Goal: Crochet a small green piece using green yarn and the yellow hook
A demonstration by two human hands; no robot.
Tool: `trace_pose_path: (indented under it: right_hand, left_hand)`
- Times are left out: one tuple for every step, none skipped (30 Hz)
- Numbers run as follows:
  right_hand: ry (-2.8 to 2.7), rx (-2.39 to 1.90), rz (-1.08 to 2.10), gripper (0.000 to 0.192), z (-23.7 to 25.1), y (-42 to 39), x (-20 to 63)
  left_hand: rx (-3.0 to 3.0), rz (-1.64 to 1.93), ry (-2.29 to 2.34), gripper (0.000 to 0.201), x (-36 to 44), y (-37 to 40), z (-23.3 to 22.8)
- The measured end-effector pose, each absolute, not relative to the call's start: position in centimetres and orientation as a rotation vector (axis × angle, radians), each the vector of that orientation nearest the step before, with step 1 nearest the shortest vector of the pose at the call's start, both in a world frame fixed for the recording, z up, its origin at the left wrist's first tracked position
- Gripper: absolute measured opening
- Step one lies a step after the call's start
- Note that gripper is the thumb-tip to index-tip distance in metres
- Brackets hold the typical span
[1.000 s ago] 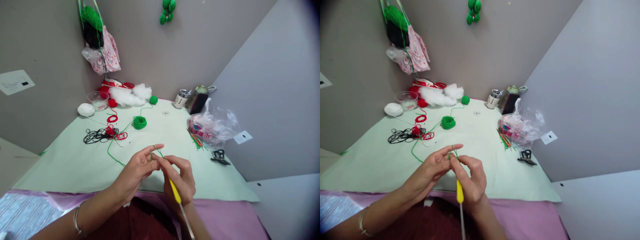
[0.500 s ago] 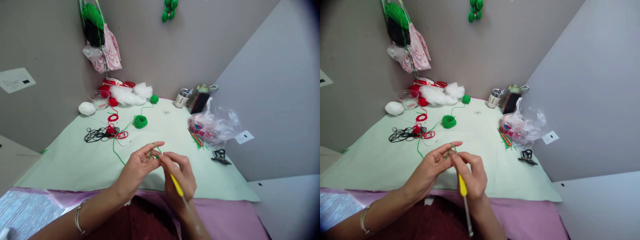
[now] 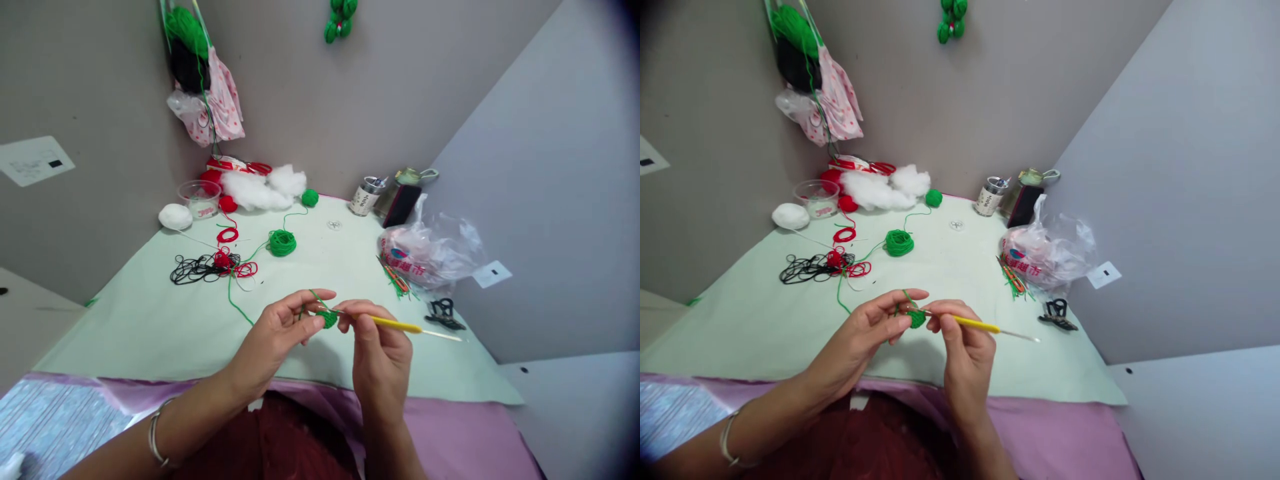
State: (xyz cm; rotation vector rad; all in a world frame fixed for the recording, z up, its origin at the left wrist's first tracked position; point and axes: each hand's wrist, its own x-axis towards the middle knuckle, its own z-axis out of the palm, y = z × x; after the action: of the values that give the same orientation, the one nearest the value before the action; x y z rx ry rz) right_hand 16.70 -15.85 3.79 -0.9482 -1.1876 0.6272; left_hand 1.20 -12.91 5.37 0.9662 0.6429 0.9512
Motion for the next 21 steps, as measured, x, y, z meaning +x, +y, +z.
trace_pose_path:
  right_hand:
    - [-1.152,-0.925,0.671,0.019,3.7,-15.8,16.8]
    - [-1.126,-0.909,0.707,0.02,3.7,-15.8,16.8]
    - [-1.116,-0.902,0.728,0.022,3.8,-15.8,16.9]
    - [-1.122,-0.902,0.732,0.023,3.9,-15.8,17.0]
    - [-1.143,-0.912,0.716,0.024,4.0,-15.9,17.0]
    - [-1.178,-0.934,0.685,0.024,4.2,-16.1,17.0]
    - [-1.229,-0.965,0.632,0.024,4.4,-16.2,17.1]
    - [-1.294,-1.001,0.561,0.024,4.5,-16.4,17.0]
    - [-1.373,-1.028,0.47,0.024,4.5,-16.6,17.0]
    - [-1.464,-1.043,0.362,0.024,4.4,-16.7,16.9]
    - [-1.558,-1.047,0.237,0.024,4.2,-16.8,16.8]
    - [-1.638,-1.044,0.099,0.025,3.8,-16.9,16.7]
    - [-1.693,-1.036,-0.042,0.026,3.4,-16.9,16.6]
    - [-1.72,-1.037,-0.166,0.029,3.0,-16.9,16.4]
    - [-1.717,-1.037,-0.257,0.031,2.6,-16.9,16.4]
    - [-1.699,-1.036,-0.29,0.033,2.3,-16.8,16.3]
    - [-1.665,-1.034,-0.253,0.033,2.2,-16.8,16.3]
    - [-1.609,-1.029,-0.16,0.032,2.3,-16.8,16.4]
    - [-1.538,-1.02,-0.032,0.03,2.6,-16.8,16.5]
    - [-1.453,-1.005,0.109,0.028,3.0,-16.8,16.6]
    - [-1.371,-0.984,0.242,0.026,3.4,-16.7,16.6]
  left_hand:
    - [0.976,0.957,0.647,0.027,1.1,-12.9,5.4]
    - [0.983,0.965,0.655,0.025,1.0,-12.8,5.4]
    - [0.988,0.975,0.664,0.024,0.9,-12.8,5.3]
    - [0.994,0.982,0.674,0.023,0.8,-12.7,5.3]
    - [1.002,0.987,0.682,0.023,0.7,-12.7,5.3]
    - [1.017,0.989,0.692,0.024,0.6,-12.7,5.3]
    - [1.044,0.99,0.704,0.024,0.6,-12.7,5.2]
    - [1.081,0.996,0.726,0.024,0.6,-12.7,5.2]
    - [1.125,1.013,0.756,0.024,0.6,-12.8,5.1]
    - [1.165,1.038,0.794,0.024,0.7,-12.9,5.0]
    - [1.192,1.071,0.831,0.025,0.8,-13.0,5.0]
    - [1.197,1.098,0.855,0.027,0.9,-13.1,4.9]
    - [1.17,1.11,0.855,0.032,1.1,-13.2,4.9]
    - [1.109,1.096,0.829,0.038,1.2,-13.2,4.9]
    - [1.025,1.044,0.781,0.045,1.3,-13.2,4.9]
    - [0.925,0.974,0.724,0.05,1.4,-13.1,4.9]
    - [0.827,0.905,0.671,0.052,1.4,-12.9,4.9]
    - [0.746,0.854,0.628,0.051,1.3,-12.7,5.0]
    - [0.69,0.825,0.602,0.048,1.2,-12.5,5.1]
    - [0.663,0.818,0.592,0.045,1.0,-12.3,5.2]
    - [0.663,0.827,0.592,0.044,0.9,-12.2,5.3]
